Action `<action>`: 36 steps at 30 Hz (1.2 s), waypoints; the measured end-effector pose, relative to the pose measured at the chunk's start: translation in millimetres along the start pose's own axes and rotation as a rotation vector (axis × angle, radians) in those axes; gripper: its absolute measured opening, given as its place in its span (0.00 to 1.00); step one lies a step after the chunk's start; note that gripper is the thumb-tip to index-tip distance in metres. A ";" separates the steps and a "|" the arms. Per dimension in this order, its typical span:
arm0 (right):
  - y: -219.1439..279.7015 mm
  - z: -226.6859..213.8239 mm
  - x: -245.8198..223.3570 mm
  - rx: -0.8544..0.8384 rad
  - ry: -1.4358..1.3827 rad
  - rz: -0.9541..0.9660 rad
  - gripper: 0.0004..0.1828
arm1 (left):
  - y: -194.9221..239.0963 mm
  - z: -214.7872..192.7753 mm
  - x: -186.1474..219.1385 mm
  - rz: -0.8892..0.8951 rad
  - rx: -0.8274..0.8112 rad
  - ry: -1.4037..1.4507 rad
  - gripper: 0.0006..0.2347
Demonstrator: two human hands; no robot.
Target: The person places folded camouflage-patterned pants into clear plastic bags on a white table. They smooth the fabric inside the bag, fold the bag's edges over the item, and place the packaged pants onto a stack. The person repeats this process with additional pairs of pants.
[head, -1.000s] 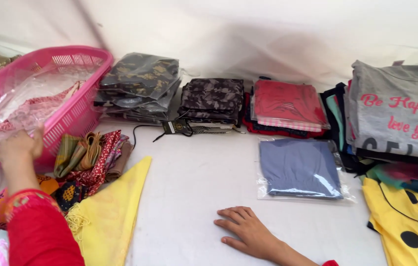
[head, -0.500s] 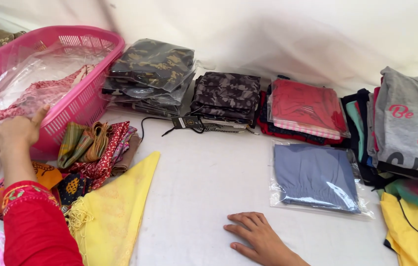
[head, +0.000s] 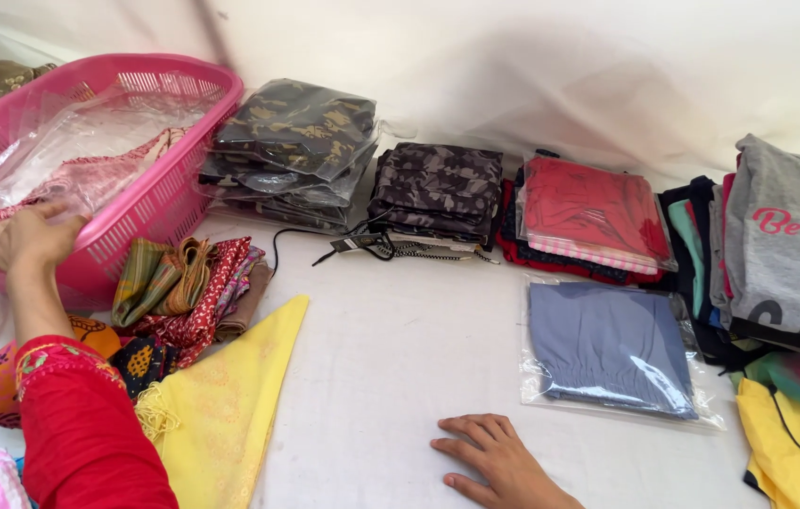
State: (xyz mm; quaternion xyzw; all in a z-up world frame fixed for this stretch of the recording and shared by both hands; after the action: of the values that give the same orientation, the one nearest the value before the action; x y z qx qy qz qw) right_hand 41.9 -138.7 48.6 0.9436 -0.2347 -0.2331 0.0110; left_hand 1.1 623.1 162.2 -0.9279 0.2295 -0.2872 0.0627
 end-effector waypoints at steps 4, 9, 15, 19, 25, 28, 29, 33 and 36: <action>1.7 -5.0 -1.4 0.020 -0.012 -0.022 0.24 | 35.2 -26.2 23.4 0.066 0.089 0.108 0.25; 6.5 -16.8 -11.0 0.084 -0.020 -0.082 0.23 | 28.7 -51.9 16.6 0.289 0.247 0.425 0.19; 8.9 -23.3 -15.8 0.091 -0.044 -0.054 0.23 | 84.5 -73.5 63.2 0.003 0.054 0.478 0.18; 7.0 -15.4 -10.2 0.090 -0.027 -0.070 0.23 | 69.4 -71.1 64.4 0.033 0.095 0.322 0.15; -0.9 -0.7 1.5 0.014 -0.014 0.010 0.25 | 34.3 -33.6 65.2 0.019 -0.006 0.657 0.19; 0.2 -4.2 0.2 0.037 -0.028 0.013 0.23 | 44.2 -55.1 73.4 -0.055 0.144 0.757 0.19; -0.5 -4.3 -0.2 0.028 -0.032 0.019 0.24 | 37.1 -67.9 81.4 0.069 0.239 0.672 0.19; -1.5 -4.7 -1.4 0.039 -0.033 0.000 0.21 | 8.6 -91.4 115.2 0.528 0.335 0.795 0.19; 0.6 -10.3 -5.8 0.079 -0.012 -0.049 0.21 | 41.4 -138.5 179.1 0.569 0.302 0.982 0.18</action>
State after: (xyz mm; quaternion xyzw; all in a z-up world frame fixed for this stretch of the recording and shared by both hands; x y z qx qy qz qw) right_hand 41.7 -137.6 60.4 0.9473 -0.2206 -0.2297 -0.0333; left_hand 37.9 505.9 356.8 -0.5688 0.4279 -0.6850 0.1552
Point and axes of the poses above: each hand's wrist, its own y-axis away from the middle knuckle, its own z-axis out of the palm, x = y × z, the point moved 8 cm from there along -y, towards the middle knuckle, and after that the axes turned 6 degrees about y, right-handed, at the moved point
